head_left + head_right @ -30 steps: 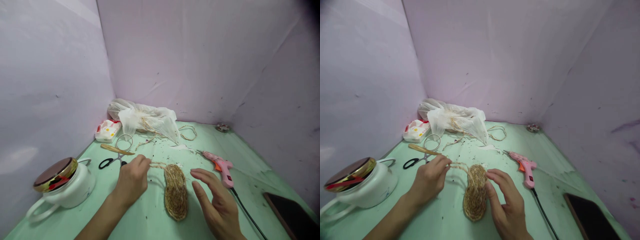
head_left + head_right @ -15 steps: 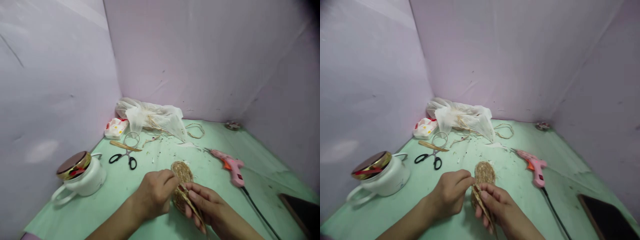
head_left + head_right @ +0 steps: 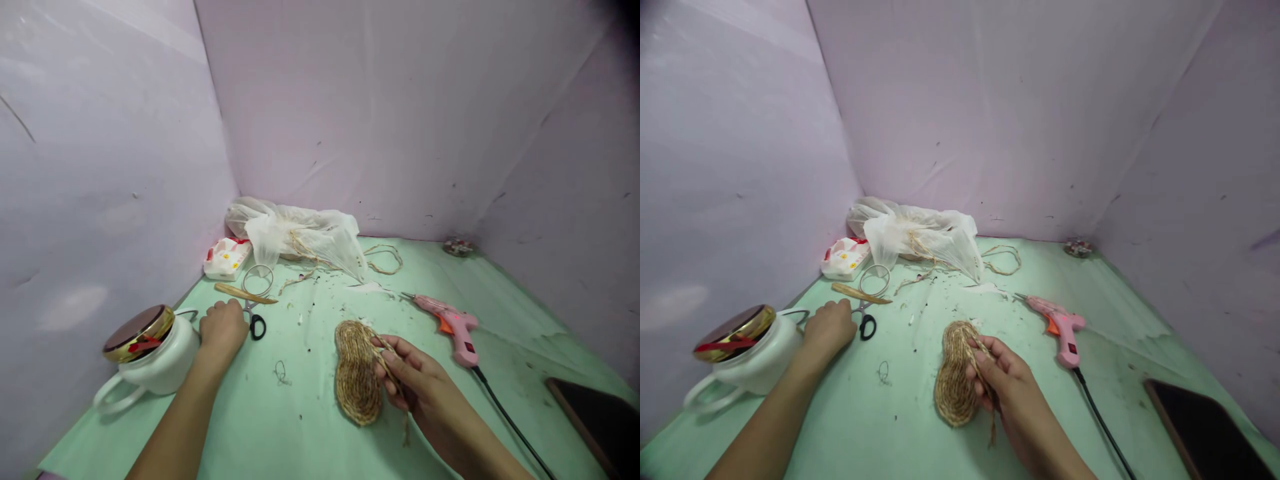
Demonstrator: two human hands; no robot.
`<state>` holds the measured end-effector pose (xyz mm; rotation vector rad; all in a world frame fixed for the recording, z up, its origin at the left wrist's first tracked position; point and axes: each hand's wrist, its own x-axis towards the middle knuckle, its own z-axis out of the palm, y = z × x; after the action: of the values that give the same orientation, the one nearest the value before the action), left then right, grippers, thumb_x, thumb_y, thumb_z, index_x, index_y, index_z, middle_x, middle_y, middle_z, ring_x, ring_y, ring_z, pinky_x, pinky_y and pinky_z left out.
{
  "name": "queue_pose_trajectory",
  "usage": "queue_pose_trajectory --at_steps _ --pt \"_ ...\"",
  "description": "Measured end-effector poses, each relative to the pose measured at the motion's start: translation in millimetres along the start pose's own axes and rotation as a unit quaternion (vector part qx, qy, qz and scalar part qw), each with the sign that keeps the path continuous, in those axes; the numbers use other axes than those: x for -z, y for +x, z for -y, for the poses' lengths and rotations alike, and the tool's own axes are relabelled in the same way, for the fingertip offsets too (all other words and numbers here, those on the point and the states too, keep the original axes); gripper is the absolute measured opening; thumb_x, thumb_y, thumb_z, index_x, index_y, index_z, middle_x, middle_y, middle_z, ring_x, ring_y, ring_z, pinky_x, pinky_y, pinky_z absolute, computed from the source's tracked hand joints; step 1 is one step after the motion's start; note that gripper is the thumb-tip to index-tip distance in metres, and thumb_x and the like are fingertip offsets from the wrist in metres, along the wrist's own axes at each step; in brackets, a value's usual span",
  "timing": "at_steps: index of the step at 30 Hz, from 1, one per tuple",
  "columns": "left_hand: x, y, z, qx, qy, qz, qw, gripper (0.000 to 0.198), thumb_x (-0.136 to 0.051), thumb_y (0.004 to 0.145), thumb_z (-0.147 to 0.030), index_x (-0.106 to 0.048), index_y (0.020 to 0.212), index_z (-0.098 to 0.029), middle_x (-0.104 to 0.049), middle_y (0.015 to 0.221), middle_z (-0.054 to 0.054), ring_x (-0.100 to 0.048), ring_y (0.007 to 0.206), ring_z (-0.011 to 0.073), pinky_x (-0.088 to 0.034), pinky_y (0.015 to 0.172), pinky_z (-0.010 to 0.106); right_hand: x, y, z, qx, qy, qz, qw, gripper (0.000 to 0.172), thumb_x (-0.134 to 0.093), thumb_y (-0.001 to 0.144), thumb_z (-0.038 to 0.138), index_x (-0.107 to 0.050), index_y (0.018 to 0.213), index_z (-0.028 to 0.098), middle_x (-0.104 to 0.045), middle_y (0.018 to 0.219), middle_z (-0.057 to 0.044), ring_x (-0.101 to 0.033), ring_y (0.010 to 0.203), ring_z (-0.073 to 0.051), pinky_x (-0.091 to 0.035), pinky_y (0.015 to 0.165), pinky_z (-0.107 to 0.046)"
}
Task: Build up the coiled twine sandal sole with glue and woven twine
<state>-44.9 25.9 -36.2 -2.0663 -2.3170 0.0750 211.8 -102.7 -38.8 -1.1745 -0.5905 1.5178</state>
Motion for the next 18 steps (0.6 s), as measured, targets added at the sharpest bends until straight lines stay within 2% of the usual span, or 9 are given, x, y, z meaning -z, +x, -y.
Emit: queue_pose_trajectory --at_steps 4,10,12,15,17,18 --pt "1.8 -7.0 -2.4 -0.032 -0.002 0.015 0.999 0.029 -0.040 0.065 -0.006 -0.058 0.088 -0.012 -0.065 0.089 0.020 -0.061 0.083 0.0319 -0.040 0.063 0.035 1.1 1.4 0.1 0.003 -0.002 -0.008 1.000 0.040 -0.074 0.060 0.037 -0.056 0.089 0.016 -0.055 0.058 0.002 -0.039 0.045 -0.005 -0.025 0.040 -0.016" --pt "18.4 -19.6 7.3 -0.107 -0.061 0.058 0.991 0.018 -0.047 0.051 -0.005 -0.051 0.059 -0.021 -0.062 0.060 0.002 -0.057 0.059 0.0218 -0.030 0.050 0.026 1.8 5.2 0.2 0.010 -0.006 -0.015 1.000 0.041 -0.074 0.058 0.037 -0.055 0.088 0.015 -0.055 0.056 0.002 -0.039 0.043 -0.005 -0.025 0.039 -0.016" --pt "21.8 -16.1 9.8 -0.095 -0.093 0.040 0.990 0.017 -0.046 0.053 -0.006 -0.050 0.060 -0.021 -0.060 0.058 0.000 -0.055 0.057 0.0195 -0.030 0.049 0.025 2.4 6.3 -1.1 0.011 -0.010 -0.016 1.000 0.042 -0.074 0.059 0.038 -0.055 0.088 0.014 -0.055 0.057 0.002 -0.039 0.044 -0.005 -0.025 0.039 -0.016" --pt "23.0 -8.6 6.7 -0.052 -0.143 -0.025 0.988 0.018 -0.041 0.063 -0.010 -0.051 0.072 -0.021 -0.061 0.069 0.002 -0.057 0.064 0.0188 -0.034 0.052 0.024 3.6 7.7 -5.0 0.020 -0.013 -0.014 1.000 0.042 -0.074 0.061 0.038 -0.055 0.089 0.014 -0.056 0.057 0.002 -0.040 0.044 -0.005 -0.025 0.040 -0.016" --pt "20.7 -9.7 -2.2 -0.044 -0.196 -0.073 0.977 0.018 -0.038 0.067 -0.011 -0.051 0.076 -0.020 -0.060 0.072 0.002 -0.057 0.067 0.0175 -0.038 0.056 0.023 4.1 8.3 -8.0 0.029 -0.007 -0.012 0.999 0.044 -0.074 0.061 0.040 -0.054 0.091 0.015 -0.057 0.058 0.002 -0.041 0.044 -0.005 -0.025 0.040 -0.016" --pt "18.6 -13.8 -8.7 -0.061 -0.236 -0.099 0.965 0.017 -0.038 0.067 -0.010 -0.050 0.074 -0.020 -0.059 0.071 0.002 -0.057 0.067 0.0167 -0.039 0.057 0.023 4.1 8.5 -9.4 0.034 0.000 -0.009 0.999 0.045 -0.074 0.061 0.040 -0.053 0.091 0.015 -0.058 0.060 0.001 -0.042 0.045 -0.005 -0.026 0.041 -0.016"
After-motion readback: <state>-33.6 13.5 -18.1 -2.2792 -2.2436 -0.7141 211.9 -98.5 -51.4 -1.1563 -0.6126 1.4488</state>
